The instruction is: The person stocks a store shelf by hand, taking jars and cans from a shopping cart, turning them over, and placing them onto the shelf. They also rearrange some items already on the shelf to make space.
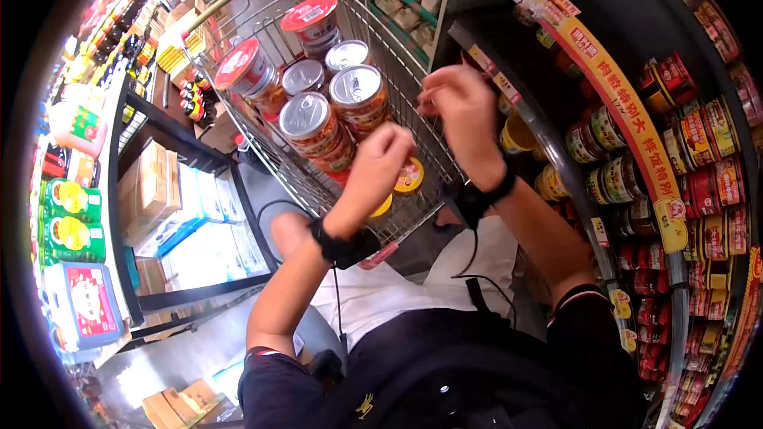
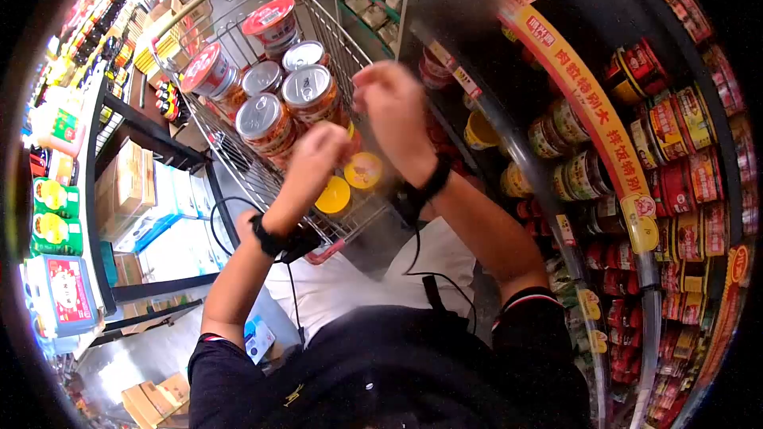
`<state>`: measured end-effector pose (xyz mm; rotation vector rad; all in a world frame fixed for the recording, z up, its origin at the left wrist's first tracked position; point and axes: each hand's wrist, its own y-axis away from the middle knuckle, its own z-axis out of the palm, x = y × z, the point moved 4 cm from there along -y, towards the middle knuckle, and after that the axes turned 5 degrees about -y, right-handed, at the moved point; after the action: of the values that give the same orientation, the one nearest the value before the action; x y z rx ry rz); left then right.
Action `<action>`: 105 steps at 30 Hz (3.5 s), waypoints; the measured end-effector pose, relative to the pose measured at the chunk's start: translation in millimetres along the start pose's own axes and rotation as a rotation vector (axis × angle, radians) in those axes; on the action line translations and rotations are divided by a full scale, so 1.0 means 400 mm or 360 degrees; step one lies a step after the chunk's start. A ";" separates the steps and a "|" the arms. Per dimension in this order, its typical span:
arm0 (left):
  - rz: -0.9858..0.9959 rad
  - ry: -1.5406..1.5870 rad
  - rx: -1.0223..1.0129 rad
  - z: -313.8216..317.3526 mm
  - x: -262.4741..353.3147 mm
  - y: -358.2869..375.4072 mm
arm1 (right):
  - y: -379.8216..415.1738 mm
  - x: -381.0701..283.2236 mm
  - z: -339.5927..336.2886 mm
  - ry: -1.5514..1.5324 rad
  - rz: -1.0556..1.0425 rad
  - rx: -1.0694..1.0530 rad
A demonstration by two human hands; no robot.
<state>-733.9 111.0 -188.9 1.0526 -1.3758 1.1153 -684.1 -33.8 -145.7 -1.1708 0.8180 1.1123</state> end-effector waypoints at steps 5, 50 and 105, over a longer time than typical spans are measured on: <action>-0.1606 0.0702 -0.0397 -0.001 -0.321 -0.067 | -0.049 0.509 0.003 0.2031 -0.0828 -0.2210; -0.0839 0.0282 -0.0271 -0.016 0.009 -0.037 | 0.030 0.018 -0.005 0.2004 -0.0351 -0.0907; 0.0927 -0.0410 -0.1628 1.065 0.262 -1.062 | -0.443 -0.303 -1.004 -0.0126 -0.0243 0.0441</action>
<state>-404.8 -388.6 -67.2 0.0319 -2.1809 0.4845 -527.2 -455.4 -74.8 -0.9350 0.7803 0.8831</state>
